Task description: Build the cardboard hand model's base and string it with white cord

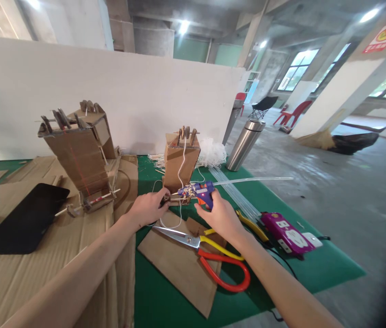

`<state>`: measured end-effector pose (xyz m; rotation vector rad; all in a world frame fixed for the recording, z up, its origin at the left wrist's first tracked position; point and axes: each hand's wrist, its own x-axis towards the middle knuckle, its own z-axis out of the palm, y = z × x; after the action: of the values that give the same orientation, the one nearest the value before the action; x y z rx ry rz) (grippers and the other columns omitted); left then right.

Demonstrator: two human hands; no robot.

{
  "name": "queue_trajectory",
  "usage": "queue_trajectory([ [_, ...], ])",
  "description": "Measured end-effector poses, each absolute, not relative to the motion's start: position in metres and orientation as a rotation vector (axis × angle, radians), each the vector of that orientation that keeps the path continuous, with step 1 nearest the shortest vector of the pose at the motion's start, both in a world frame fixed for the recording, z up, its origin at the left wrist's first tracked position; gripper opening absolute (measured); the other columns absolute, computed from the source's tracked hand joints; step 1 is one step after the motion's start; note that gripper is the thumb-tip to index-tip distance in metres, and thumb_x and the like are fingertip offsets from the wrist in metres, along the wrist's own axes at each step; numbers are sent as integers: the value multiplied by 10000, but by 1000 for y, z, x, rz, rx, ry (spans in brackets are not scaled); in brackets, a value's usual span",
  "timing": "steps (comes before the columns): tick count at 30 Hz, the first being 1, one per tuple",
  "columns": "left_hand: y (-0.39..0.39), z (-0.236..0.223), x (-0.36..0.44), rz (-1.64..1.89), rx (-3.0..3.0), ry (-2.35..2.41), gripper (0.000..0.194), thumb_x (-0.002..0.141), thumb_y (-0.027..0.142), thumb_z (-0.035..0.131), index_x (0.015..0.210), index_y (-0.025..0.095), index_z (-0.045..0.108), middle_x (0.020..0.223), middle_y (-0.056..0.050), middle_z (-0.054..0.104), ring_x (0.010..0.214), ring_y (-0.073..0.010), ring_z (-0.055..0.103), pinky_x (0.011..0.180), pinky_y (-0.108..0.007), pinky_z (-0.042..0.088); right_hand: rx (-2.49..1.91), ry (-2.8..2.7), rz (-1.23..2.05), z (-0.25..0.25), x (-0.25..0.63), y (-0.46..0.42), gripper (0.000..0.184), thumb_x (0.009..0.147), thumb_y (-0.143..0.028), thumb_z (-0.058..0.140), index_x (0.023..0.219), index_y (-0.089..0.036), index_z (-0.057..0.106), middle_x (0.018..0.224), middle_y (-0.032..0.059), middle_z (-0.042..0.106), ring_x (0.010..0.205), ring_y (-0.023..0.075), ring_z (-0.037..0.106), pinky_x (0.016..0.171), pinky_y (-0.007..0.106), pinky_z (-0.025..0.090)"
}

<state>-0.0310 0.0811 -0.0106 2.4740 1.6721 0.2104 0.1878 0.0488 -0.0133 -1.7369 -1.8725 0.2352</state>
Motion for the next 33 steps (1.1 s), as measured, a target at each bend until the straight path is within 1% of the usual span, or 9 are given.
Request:
queue_trajectory([
  [5,81,-12,-31,210,2484,1690,259,881,375,428,1129,307,465,886,8,702,815,-218,672,622,-270,445,-1666,-1765,422,-8,190,47,278,753,-368,610,933,-191,494,767,44,654,672,209,622,602,281,458],
  [10,78,-7,-29,223,2500,1734,370,868,435,444,1205,283,454,861,-22,711,818,-252,678,636,-295,455,-1510,-1687,623,-5,200,46,279,744,-380,629,917,-191,519,799,24,640,709,187,602,656,290,469],
  [15,69,-1,-22,302,2580,1658,444,876,546,410,1249,318,488,842,-5,714,791,-229,681,633,-271,443,-1327,-1661,944,0,210,44,292,752,-421,641,855,-195,488,641,-44,513,506,113,478,490,240,397],
  [17,66,-2,-20,409,2625,1593,484,877,554,420,1296,318,475,789,2,710,744,-209,678,607,-251,430,-1271,-1665,1036,0,212,43,306,752,-431,652,843,-199,475,622,-59,468,482,94,437,464,228,368],
  [19,65,-3,-19,535,2672,1508,443,896,534,412,1269,319,519,755,5,708,721,-191,674,591,-237,415,-1242,-1688,1042,-1,212,42,310,748,-423,666,849,-198,479,656,-50,473,511,92,433,479,229,370],
  [22,66,-7,-21,641,2746,1346,343,942,450,370,1047,296,658,775,3,719,741,-168,674,576,-223,392,-1209,-1729,1002,-3,212,41,294,747,-400,676,845,-195,491,701,-34,498,568,101,450,527,237,391],
  [24,68,-10,-23,640,2775,1265,344,951,403,368,935,270,684,810,1,730,768,-162,677,567,-220,386,-1209,-1698,995,-3,211,41,294,745,-403,679,832,-197,488,679,-40,493,554,100,454,518,236,391],
  [30,70,-16,-24,593,2738,1326,300,928,404,413,1020,300,679,979,12,737,883,-182,682,643,-239,438,-1188,-1482,948,1,209,44,317,740,-425,674,820,-208,457,517,-82,463,410,82,411,389,213,324],
  [33,68,-11,-23,505,2671,1479,342,893,483,441,1135,313,612,856,14,739,796,-195,688,623,-251,440,-1205,-1406,864,0,210,47,317,736,-427,676,797,-211,451,486,-87,467,383,78,408,367,207,323],
])
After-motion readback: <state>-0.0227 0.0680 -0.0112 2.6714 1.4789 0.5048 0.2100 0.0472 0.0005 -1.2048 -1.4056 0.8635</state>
